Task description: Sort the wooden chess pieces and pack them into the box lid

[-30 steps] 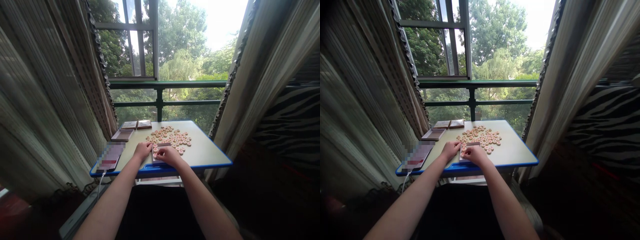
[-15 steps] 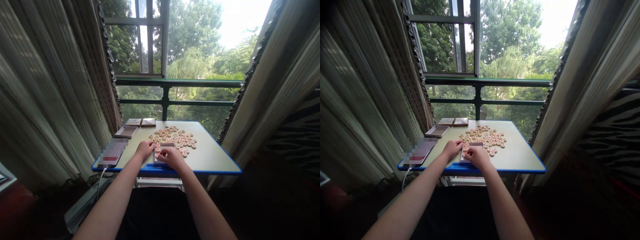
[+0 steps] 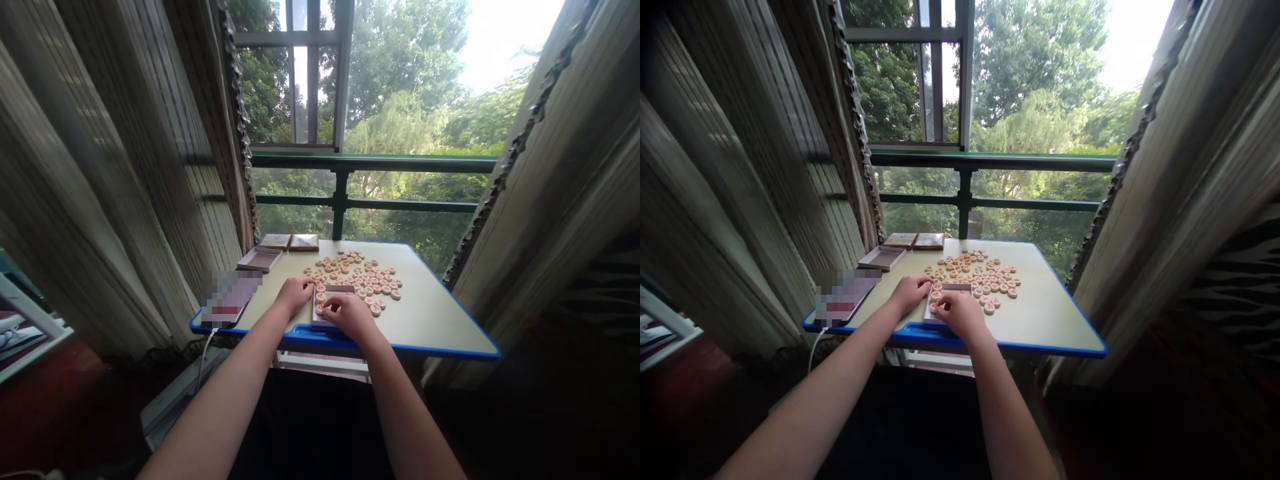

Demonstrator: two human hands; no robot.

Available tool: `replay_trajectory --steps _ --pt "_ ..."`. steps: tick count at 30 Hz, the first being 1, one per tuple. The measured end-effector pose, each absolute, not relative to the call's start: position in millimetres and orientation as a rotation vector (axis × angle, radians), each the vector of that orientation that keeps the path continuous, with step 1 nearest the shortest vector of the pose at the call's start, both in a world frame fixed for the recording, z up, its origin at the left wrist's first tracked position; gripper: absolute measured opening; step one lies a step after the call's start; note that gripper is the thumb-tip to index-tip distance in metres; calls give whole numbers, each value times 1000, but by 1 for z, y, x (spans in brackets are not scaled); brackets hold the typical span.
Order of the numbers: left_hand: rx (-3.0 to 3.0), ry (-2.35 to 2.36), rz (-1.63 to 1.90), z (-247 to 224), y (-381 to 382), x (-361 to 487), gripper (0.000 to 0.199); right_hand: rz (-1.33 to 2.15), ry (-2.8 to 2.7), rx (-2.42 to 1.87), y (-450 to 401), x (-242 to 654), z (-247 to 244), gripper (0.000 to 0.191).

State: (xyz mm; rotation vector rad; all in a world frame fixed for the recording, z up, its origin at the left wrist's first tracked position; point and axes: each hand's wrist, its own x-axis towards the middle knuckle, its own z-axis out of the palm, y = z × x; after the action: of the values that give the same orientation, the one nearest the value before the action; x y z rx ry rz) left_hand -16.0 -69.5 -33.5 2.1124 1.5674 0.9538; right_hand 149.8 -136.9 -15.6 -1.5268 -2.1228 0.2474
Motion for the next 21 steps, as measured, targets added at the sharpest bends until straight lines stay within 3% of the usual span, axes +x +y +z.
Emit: replay_trajectory --steps 21 --pt "2080 1615 967 -31 -72 -15 26 228 -2087 -1410 -135 154 -20 20"
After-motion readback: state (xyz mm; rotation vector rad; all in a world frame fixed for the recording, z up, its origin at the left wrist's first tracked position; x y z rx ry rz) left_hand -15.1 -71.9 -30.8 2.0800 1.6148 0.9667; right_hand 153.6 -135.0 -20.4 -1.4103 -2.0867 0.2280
